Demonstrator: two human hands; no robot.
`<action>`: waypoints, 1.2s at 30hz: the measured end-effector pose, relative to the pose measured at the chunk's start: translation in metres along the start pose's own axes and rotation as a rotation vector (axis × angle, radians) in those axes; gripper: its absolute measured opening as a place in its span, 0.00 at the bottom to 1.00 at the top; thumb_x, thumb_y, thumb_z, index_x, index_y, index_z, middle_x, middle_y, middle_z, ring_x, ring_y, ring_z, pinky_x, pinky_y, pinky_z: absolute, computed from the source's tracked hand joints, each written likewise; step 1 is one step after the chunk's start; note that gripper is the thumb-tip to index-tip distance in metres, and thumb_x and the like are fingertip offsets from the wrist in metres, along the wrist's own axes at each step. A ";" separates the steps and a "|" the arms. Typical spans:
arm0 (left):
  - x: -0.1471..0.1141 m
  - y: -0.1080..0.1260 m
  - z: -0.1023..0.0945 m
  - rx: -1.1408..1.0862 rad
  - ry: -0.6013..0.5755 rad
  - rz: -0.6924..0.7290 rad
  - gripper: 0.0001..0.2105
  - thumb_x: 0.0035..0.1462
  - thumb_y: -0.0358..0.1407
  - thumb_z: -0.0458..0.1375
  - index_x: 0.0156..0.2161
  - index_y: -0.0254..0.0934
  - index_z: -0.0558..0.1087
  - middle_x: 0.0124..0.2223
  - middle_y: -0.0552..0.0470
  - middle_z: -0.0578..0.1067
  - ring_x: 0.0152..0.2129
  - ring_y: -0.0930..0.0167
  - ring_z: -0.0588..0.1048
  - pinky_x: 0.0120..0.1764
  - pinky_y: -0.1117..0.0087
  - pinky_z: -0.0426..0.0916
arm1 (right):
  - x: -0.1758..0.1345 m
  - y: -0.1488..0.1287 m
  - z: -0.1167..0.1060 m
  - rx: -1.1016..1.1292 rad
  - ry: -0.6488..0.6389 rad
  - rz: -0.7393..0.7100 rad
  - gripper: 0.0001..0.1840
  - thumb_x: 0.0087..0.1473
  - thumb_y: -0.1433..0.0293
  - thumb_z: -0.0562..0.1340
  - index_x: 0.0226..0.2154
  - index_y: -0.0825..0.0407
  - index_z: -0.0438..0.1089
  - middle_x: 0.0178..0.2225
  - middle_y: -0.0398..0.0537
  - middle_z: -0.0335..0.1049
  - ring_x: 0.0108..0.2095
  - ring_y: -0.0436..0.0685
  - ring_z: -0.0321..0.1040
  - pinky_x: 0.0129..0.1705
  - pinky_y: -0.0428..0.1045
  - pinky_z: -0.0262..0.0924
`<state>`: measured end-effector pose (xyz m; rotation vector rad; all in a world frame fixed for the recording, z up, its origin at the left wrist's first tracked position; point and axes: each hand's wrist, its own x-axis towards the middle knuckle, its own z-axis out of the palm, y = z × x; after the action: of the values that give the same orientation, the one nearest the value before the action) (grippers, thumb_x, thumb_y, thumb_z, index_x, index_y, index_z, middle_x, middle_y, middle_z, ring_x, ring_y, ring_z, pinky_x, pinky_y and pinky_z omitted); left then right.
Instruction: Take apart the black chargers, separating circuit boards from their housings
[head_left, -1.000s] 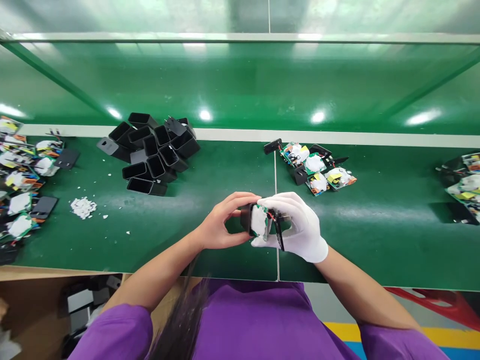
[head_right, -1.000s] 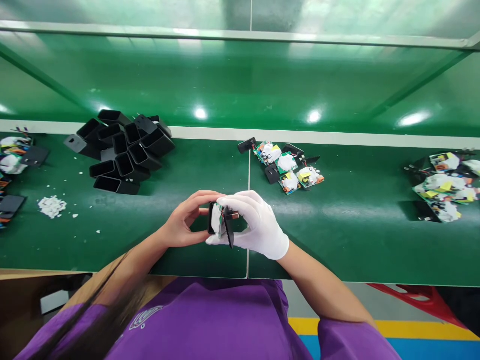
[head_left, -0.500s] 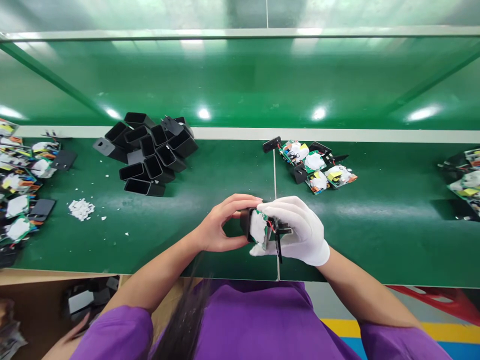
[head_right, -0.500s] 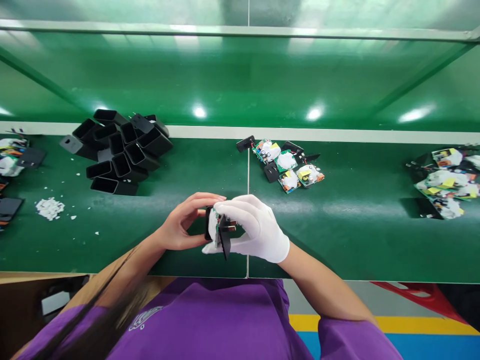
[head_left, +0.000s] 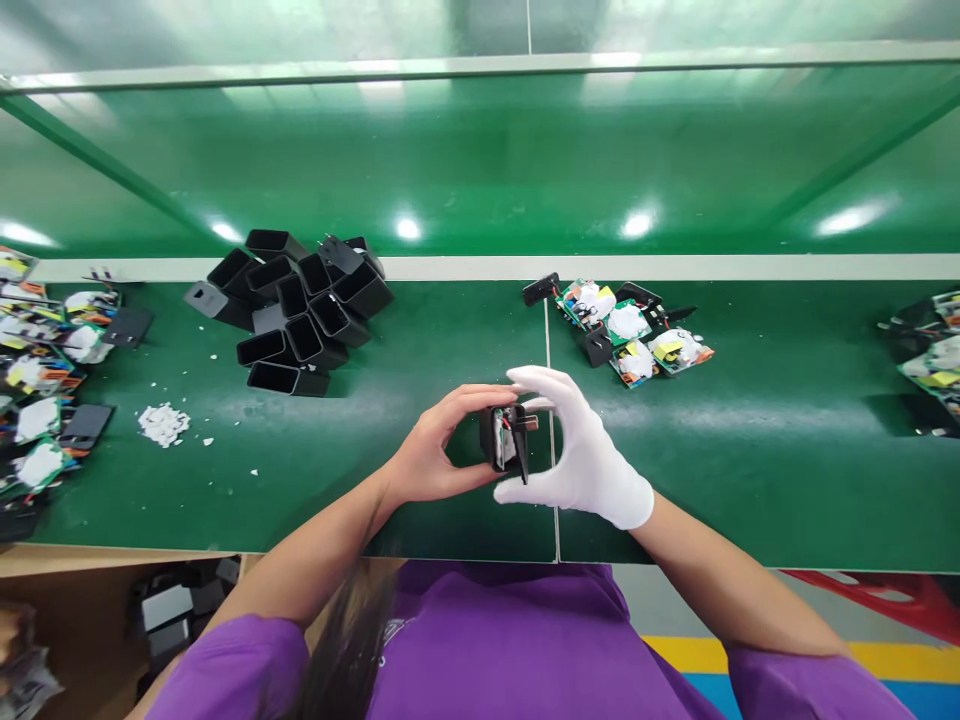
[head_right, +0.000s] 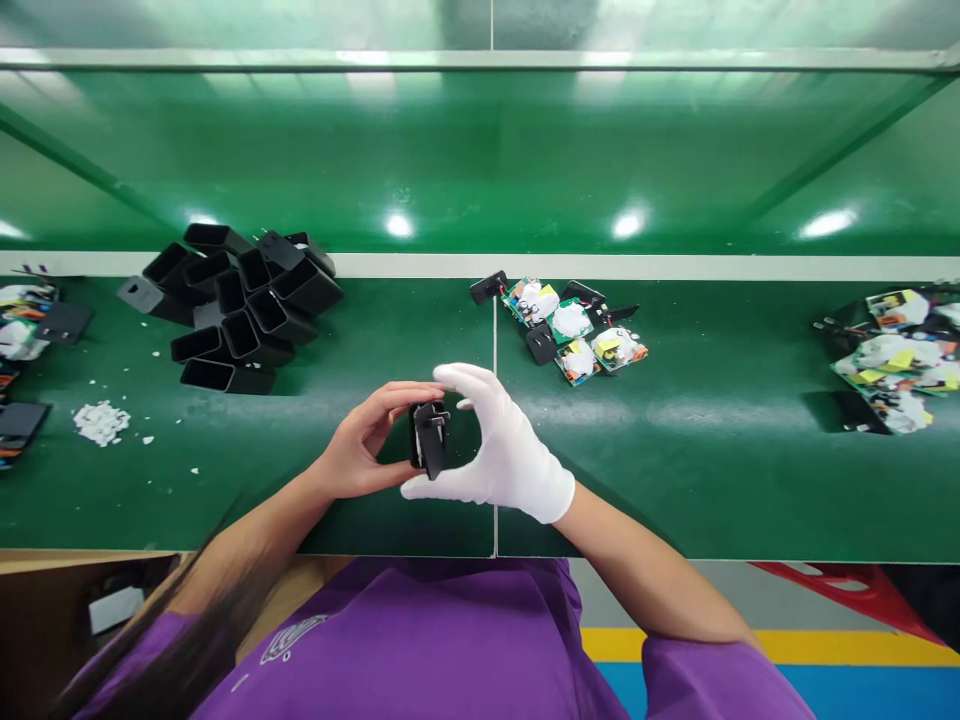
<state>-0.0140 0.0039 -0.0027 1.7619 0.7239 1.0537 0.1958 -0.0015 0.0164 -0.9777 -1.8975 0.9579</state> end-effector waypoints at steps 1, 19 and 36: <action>0.001 -0.001 0.000 0.037 0.003 0.012 0.30 0.54 0.35 0.69 0.61 0.45 0.68 0.56 0.41 0.76 0.56 0.58 0.74 0.58 0.55 0.72 | -0.001 0.000 0.003 0.080 -0.038 0.113 0.55 0.42 0.53 0.76 0.66 0.44 0.52 0.63 0.60 0.62 0.59 0.67 0.68 0.52 0.61 0.73; 0.002 0.003 0.001 -0.379 0.044 -0.432 0.21 0.62 0.41 0.62 0.59 0.42 0.71 0.59 0.42 0.75 0.51 0.62 0.79 0.48 0.66 0.77 | 0.000 0.005 0.023 0.392 -0.003 0.406 0.38 0.51 0.65 0.69 0.63 0.48 0.62 0.49 0.51 0.77 0.46 0.58 0.78 0.51 0.53 0.74; 0.005 0.007 0.008 -0.234 0.175 -0.669 0.18 0.54 0.41 0.64 0.49 0.38 0.74 0.46 0.47 0.79 0.37 0.68 0.79 0.37 0.71 0.75 | 0.004 0.021 0.034 0.620 -0.105 0.510 0.37 0.49 0.58 0.71 0.59 0.47 0.64 0.52 0.51 0.77 0.52 0.60 0.75 0.57 0.57 0.70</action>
<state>-0.0045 0.0018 0.0043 1.1076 1.1460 0.7874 0.1708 0.0018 -0.0144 -1.0454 -1.2918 1.7881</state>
